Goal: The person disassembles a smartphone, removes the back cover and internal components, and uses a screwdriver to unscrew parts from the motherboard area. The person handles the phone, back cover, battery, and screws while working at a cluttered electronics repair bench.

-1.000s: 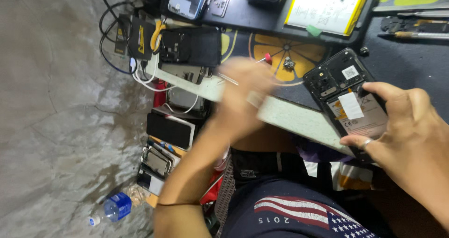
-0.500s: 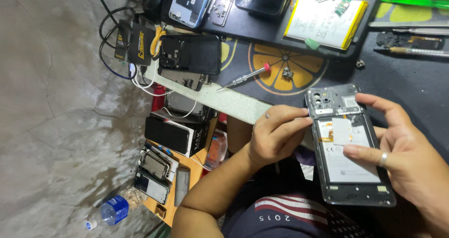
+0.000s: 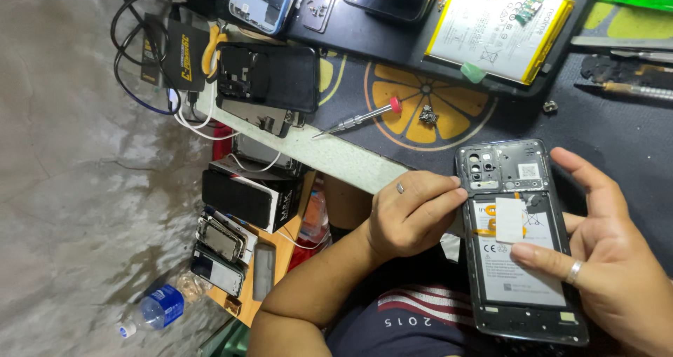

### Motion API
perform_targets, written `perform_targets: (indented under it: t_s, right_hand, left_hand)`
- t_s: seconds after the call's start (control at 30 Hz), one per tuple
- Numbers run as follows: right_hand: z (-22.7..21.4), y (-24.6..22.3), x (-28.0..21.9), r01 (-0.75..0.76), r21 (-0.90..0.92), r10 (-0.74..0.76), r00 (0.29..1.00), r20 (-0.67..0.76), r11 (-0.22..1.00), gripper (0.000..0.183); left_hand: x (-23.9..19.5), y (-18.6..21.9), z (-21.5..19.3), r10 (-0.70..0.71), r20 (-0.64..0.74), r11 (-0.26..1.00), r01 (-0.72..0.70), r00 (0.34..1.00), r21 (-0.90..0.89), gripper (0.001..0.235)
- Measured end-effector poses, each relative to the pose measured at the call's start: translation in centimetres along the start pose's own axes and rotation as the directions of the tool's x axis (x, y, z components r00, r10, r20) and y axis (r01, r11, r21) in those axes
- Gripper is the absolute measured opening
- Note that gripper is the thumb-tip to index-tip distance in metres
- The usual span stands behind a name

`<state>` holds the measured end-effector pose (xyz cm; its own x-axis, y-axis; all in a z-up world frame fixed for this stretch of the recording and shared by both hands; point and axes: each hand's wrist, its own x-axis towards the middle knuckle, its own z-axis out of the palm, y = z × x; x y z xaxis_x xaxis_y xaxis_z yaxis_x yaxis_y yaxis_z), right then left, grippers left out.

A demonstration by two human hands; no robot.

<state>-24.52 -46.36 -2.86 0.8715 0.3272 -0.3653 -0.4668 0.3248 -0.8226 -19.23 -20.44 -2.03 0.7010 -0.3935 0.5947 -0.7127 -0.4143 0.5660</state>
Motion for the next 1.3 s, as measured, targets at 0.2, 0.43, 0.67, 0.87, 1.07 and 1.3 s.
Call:
perform_targets:
  t_s: [0.2, 0.43, 0.67, 0.87, 1.07, 1.3]
  right_hand:
    - [-0.2, 0.2, -0.1, -0.078, 0.066, 0.078, 0.997, -0.002, 0.995, 0.105]
    - [-0.3, 0.5, -0.3, -0.032, -0.001, 0.032, 0.999, -0.011, 0.999, 0.097]
    - [-0.3, -0.2, 0.0, -0.027, -0.179, 0.011, 0.996, -0.091, 0.984, 0.091]
    - [0.1, -0.8, 0.1, -0.143, -0.317, 0.075, 0.974, -0.215, 0.937, 0.098]
    - [0.2, -1.0, 0.2, -0.033, -0.211, 0.002, 0.990, -0.141, 0.977, 0.082]
    - [0.1, -0.4, 0.2, -0.045, -0.236, 0.001, 0.983, -0.186, 0.971, 0.071]
  left_hand:
    - [0.1, -0.4, 0.1, 0.013, 0.011, 1.000, -0.013, 1.000, -0.019, 0.033]
    - [-0.2, -0.6, 0.2, 0.016, 0.024, 1.000, -0.015, 1.000, -0.028, 0.032]
    - [0.1, -0.3, 0.3, 0.023, 0.019, 0.998, -0.024, 1.000, 0.055, 0.035]
    - [0.0, 0.2, 0.1, -0.045, 0.076, 0.987, 0.033, 0.996, 0.156, 0.040]
    - [-0.4, 0.0, 0.3, 0.008, 0.050, 0.990, -0.015, 0.999, 0.143, 0.035]
    - [-0.7, -0.1, 0.2, 0.080, 0.058, 0.979, -0.090, 0.995, 0.184, 0.035]
